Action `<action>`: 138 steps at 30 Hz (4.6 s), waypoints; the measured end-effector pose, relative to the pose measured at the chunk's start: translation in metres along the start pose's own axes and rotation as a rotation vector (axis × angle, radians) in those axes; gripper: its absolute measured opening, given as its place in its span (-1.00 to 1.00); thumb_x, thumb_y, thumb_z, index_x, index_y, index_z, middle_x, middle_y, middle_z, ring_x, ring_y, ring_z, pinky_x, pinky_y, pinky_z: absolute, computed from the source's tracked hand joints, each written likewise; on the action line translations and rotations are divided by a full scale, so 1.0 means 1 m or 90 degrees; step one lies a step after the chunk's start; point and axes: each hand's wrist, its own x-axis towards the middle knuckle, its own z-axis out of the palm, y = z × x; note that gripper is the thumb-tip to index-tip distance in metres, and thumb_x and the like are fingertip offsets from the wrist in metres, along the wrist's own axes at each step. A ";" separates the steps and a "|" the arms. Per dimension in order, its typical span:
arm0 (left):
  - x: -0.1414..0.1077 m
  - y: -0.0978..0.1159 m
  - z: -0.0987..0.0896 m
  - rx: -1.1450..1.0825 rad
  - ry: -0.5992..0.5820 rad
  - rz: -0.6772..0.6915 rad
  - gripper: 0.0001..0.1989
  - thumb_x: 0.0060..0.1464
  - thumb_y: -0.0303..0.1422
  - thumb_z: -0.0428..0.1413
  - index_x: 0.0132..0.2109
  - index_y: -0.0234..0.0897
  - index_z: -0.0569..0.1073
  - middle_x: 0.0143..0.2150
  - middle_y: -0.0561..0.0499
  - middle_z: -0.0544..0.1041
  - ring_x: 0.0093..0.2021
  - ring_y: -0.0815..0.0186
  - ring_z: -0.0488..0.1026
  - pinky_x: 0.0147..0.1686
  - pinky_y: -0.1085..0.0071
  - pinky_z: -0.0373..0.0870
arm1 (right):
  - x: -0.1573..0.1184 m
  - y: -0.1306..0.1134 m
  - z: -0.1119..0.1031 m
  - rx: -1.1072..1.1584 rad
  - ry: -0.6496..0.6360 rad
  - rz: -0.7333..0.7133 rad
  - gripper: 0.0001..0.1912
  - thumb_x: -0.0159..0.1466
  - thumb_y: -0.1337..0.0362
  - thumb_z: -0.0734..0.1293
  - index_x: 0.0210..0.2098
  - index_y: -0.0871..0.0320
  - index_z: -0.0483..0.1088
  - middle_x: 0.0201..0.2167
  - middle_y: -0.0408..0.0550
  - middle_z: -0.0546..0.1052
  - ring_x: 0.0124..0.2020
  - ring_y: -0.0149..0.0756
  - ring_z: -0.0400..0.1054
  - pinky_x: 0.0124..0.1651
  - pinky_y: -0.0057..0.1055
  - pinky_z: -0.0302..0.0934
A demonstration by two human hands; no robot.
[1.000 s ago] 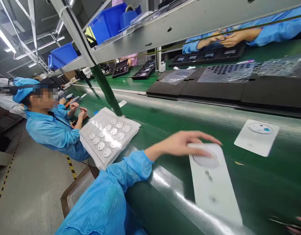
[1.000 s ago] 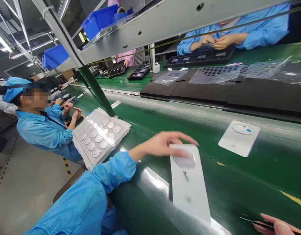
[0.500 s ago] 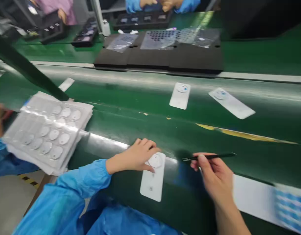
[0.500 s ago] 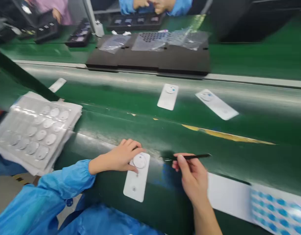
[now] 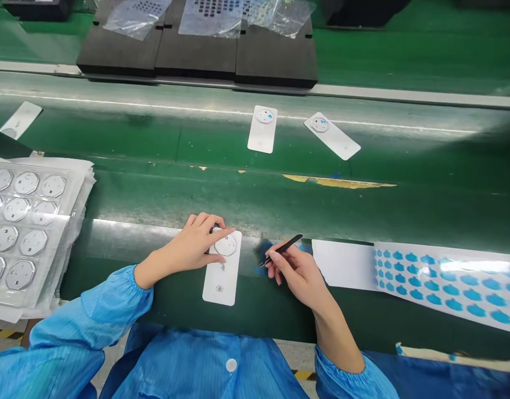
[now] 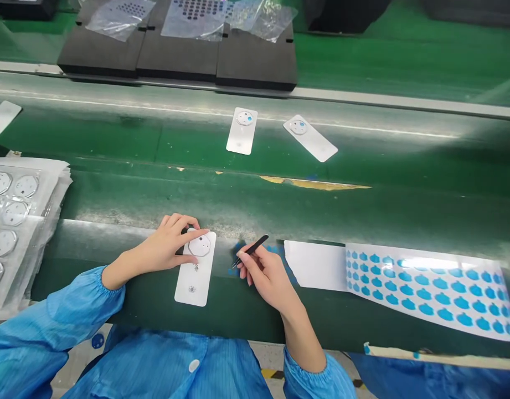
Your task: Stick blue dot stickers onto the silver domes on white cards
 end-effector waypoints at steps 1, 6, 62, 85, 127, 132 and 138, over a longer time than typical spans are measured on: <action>0.000 0.000 0.000 0.002 -0.001 0.001 -0.33 0.22 -0.12 0.35 0.37 -0.17 0.36 0.24 -0.23 0.40 0.13 0.00 0.31 0.07 0.12 0.20 | -0.001 0.000 0.001 -0.009 0.001 -0.009 -0.62 0.50 -0.07 0.30 -0.17 0.13 0.44 -0.51 -0.10 0.53 -0.59 -0.36 0.40 -0.52 -0.44 0.33; 0.002 -0.001 0.001 0.006 -0.002 0.010 -0.34 0.23 -0.10 0.33 0.37 -0.14 0.38 0.24 -0.24 0.39 0.14 -0.01 0.30 0.07 0.12 0.20 | -0.002 -0.001 0.003 -0.050 0.003 -0.033 -0.63 0.51 -0.04 0.30 -0.19 0.15 0.46 -0.53 -0.10 0.53 -0.60 -0.38 0.39 -0.53 -0.46 0.30; 0.004 0.003 0.008 0.003 0.026 -0.003 -0.37 0.27 -0.09 0.28 0.36 -0.22 0.34 0.25 -0.26 0.42 0.19 -0.07 0.29 0.09 0.08 0.20 | 0.049 -0.037 0.045 0.133 0.088 0.009 -0.58 0.32 -0.13 0.50 -0.28 0.13 0.51 -0.50 -0.08 0.60 -0.61 -0.33 0.48 -0.60 -0.44 0.42; 0.005 0.003 0.008 -0.021 0.022 0.000 -0.39 0.27 -0.12 0.29 0.34 -0.21 0.34 0.24 -0.28 0.40 0.23 -0.14 0.30 0.12 -0.04 0.26 | 0.053 -0.038 0.042 0.119 0.066 0.005 -0.57 0.29 -0.16 0.52 -0.30 0.08 0.53 -0.50 -0.09 0.62 -0.64 -0.34 0.45 -0.63 -0.41 0.38; 0.008 0.027 -0.001 0.014 0.005 -0.106 -0.31 0.16 -0.37 0.37 0.35 -0.33 0.30 0.25 -0.31 0.38 0.22 -0.12 0.29 0.09 0.06 0.27 | 0.053 -0.030 0.048 0.112 0.065 -0.065 -0.61 0.37 -0.08 0.48 -0.25 0.13 0.50 -0.51 -0.13 0.60 -0.63 -0.36 0.47 -0.62 -0.49 0.35; 0.012 0.030 -0.005 -0.025 0.003 -0.123 -0.35 0.05 -0.40 0.43 0.24 -0.37 0.37 0.14 -0.28 0.40 0.18 -0.13 0.30 0.10 -0.01 0.29 | 0.050 -0.030 0.053 0.130 0.143 -0.132 -0.67 0.42 -0.04 0.43 -0.22 0.10 0.49 -0.51 -0.16 0.55 -0.60 -0.37 0.43 -0.59 -0.46 0.32; 0.009 0.023 -0.003 -0.585 0.134 -0.131 -0.53 0.15 -0.33 0.35 0.12 -0.18 0.34 0.02 -0.06 0.48 -0.11 0.25 0.49 -0.18 0.36 0.47 | 0.047 -0.034 0.058 0.161 0.264 -0.296 -0.80 0.48 0.07 0.38 -0.13 0.06 0.50 -0.16 -0.07 0.54 -0.19 -0.31 0.48 -0.08 -0.31 0.42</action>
